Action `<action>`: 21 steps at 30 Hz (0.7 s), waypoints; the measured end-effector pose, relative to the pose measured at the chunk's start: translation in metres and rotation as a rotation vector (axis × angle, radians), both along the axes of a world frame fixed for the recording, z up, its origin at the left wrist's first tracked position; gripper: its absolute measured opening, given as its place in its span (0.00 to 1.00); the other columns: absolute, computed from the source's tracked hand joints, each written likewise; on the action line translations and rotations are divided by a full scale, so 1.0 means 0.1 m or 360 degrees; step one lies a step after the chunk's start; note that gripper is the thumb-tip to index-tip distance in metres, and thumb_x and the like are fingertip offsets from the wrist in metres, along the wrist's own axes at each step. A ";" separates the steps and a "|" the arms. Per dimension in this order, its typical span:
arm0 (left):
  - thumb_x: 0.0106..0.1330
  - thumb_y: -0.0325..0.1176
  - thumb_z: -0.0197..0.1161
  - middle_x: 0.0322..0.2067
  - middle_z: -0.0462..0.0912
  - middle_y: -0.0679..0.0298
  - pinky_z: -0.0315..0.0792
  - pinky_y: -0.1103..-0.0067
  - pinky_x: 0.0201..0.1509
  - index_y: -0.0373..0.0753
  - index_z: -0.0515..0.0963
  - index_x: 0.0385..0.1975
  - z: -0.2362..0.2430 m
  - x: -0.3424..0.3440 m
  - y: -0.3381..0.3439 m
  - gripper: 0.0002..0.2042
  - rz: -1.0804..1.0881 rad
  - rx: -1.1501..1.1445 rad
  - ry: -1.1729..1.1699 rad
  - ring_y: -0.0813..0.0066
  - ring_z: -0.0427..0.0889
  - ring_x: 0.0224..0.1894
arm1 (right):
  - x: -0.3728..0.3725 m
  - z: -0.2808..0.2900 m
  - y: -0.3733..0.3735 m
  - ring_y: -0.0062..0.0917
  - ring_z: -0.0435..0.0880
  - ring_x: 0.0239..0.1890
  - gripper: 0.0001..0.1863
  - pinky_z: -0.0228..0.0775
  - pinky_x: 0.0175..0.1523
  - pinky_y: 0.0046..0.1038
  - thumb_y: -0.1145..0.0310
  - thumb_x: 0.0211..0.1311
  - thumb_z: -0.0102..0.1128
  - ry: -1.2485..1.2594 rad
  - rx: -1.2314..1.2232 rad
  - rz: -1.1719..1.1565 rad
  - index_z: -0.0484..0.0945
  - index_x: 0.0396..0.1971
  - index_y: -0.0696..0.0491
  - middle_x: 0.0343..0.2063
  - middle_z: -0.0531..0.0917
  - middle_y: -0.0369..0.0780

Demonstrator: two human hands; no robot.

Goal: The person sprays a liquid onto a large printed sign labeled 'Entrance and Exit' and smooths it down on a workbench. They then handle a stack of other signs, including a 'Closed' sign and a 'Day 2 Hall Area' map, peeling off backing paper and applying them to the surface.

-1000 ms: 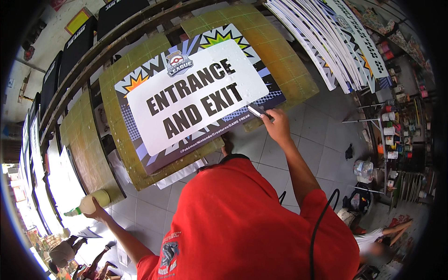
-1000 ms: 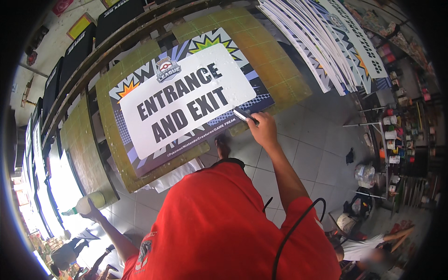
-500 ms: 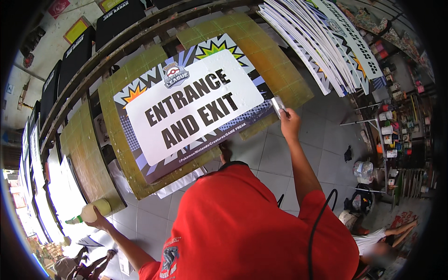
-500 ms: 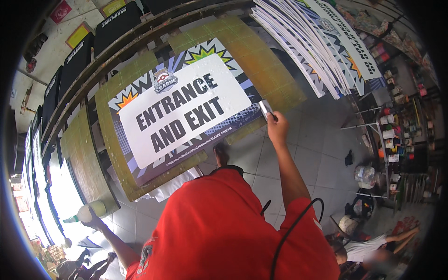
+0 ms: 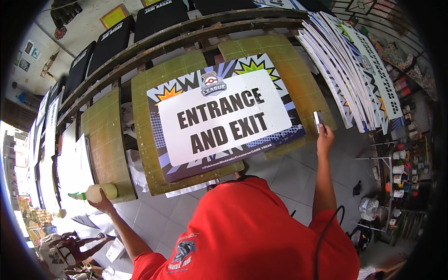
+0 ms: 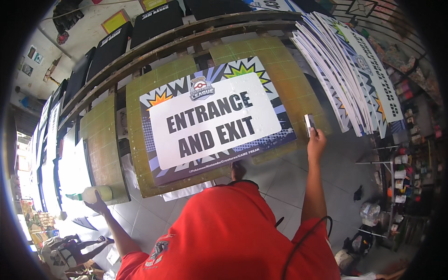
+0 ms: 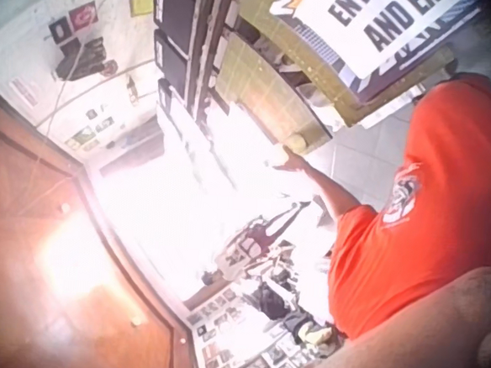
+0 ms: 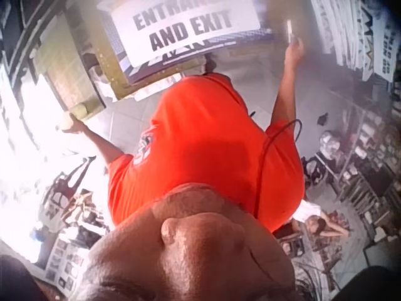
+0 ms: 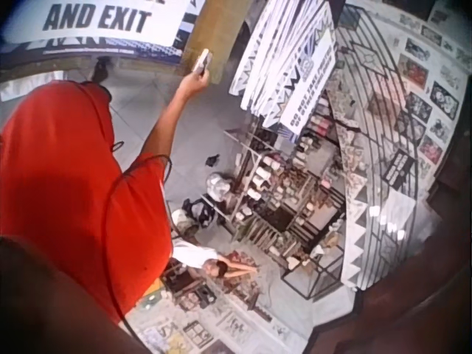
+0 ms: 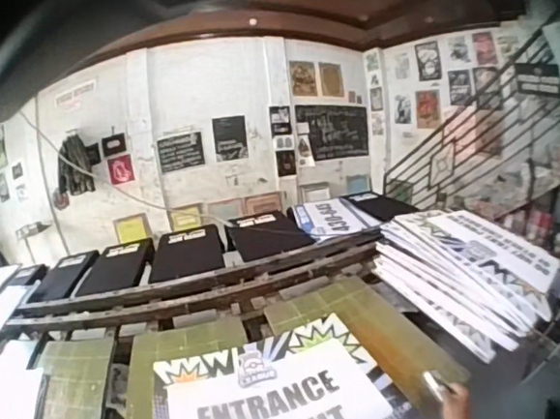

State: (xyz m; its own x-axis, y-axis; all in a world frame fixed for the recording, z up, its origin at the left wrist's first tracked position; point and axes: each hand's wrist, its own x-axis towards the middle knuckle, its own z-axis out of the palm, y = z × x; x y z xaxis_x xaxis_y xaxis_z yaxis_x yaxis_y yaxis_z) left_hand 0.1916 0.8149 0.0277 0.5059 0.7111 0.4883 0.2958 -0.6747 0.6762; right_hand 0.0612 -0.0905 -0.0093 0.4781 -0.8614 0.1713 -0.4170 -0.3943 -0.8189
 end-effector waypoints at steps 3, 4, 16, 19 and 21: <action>0.54 0.38 0.75 0.58 0.70 0.51 0.73 0.67 0.59 0.32 0.57 0.64 -0.01 0.10 -0.14 0.41 -0.0260 -0.0146 0.0025 0.60 0.73 0.58 | -0.02 -0.24 -0.65 0.40 0.82 0.38 0.16 0.71 0.46 0.33 0.63 0.66 0.57 0.0002 -0.0382 -0.0079 0.79 0.40 0.64 0.35 0.84 0.48; 0.55 0.36 0.74 0.56 0.74 0.54 0.72 0.69 0.60 0.32 0.59 0.62 -0.21 0.03 0.33 0.39 -0.0258 0.0023 -0.0202 0.63 0.74 0.56 | 0.13 -0.26 -0.71 0.38 0.83 0.42 0.14 0.72 0.50 0.33 0.70 0.65 0.55 0.0050 -0.0478 -0.0092 0.79 0.42 0.65 0.38 0.84 0.49; 0.47 0.42 0.78 0.57 0.69 0.45 0.69 0.67 0.62 0.33 0.40 0.69 0.33 -0.23 -0.11 0.57 -0.0101 -0.0439 0.0279 0.55 0.73 0.59 | 0.18 -0.11 -0.63 0.43 0.81 0.27 0.14 0.73 0.36 0.41 0.62 0.60 0.57 0.0385 -0.0964 -0.0144 0.84 0.29 0.57 0.27 0.85 0.48; 0.45 0.48 0.79 0.61 0.64 0.41 0.63 0.66 0.66 0.34 0.38 0.70 -0.03 -0.50 0.12 0.61 -0.0174 -0.0357 0.0179 0.53 0.66 0.65 | 0.81 0.20 0.34 0.43 0.81 0.28 0.14 0.73 0.37 0.41 0.62 0.61 0.57 -0.0051 -0.1084 0.0297 0.84 0.30 0.58 0.27 0.85 0.48; 0.44 0.52 0.79 0.65 0.59 0.39 0.58 0.66 0.70 0.33 0.41 0.70 0.00 -0.48 -0.02 0.60 -0.0100 -0.0419 0.0211 0.49 0.61 0.68 | 1.25 0.26 1.03 0.43 0.81 0.29 0.14 0.73 0.37 0.41 0.62 0.61 0.57 -0.0310 -0.1050 0.0691 0.84 0.30 0.58 0.28 0.85 0.48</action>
